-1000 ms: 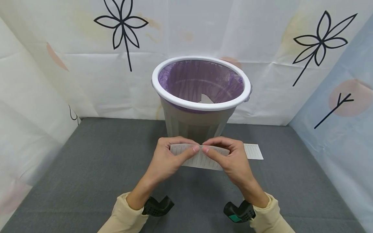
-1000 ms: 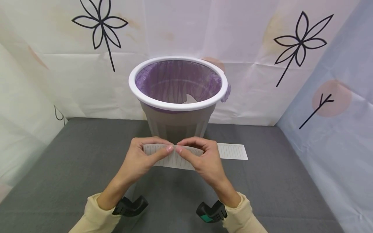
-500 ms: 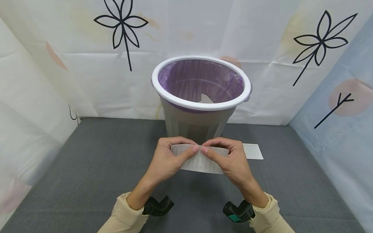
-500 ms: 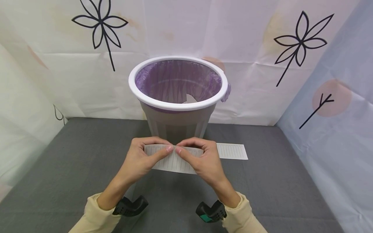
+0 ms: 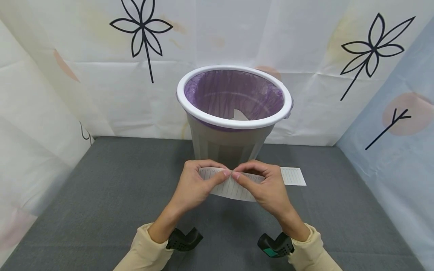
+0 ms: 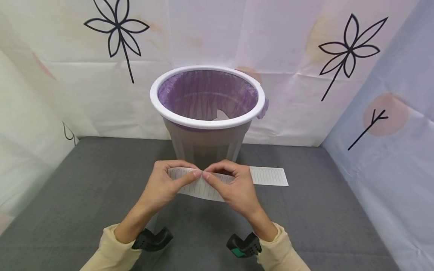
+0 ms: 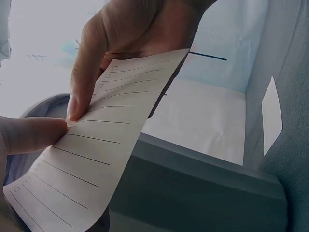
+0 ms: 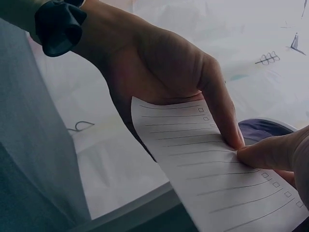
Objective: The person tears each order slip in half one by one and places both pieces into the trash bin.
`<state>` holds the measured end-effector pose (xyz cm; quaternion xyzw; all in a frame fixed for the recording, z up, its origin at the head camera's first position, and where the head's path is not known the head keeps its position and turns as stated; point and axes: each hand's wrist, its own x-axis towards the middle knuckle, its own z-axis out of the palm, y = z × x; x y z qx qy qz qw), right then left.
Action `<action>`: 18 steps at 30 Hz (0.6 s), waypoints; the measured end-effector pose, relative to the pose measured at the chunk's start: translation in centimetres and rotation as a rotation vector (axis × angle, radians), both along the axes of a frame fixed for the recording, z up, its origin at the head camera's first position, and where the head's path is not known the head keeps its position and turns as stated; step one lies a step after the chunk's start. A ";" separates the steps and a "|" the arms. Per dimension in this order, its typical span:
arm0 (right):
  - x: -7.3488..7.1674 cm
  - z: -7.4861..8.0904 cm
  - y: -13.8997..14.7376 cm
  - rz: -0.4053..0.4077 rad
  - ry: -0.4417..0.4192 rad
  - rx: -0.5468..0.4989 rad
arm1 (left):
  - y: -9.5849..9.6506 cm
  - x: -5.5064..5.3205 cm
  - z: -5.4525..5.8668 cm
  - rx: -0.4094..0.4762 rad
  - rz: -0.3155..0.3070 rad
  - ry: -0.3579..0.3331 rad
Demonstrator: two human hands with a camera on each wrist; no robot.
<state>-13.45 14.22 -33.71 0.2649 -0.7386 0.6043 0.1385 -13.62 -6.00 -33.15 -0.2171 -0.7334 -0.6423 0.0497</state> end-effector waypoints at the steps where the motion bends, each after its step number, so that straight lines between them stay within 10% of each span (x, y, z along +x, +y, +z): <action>1: 0.0 0.0 -0.1 0.001 0.019 -0.001 | 0.0 0.0 0.0 0.000 0.001 -0.013; 18: -0.1 -0.4 -0.6 -0.024 0.172 0.011 | 0.0 -0.2 0.3 0.131 -0.048 -0.291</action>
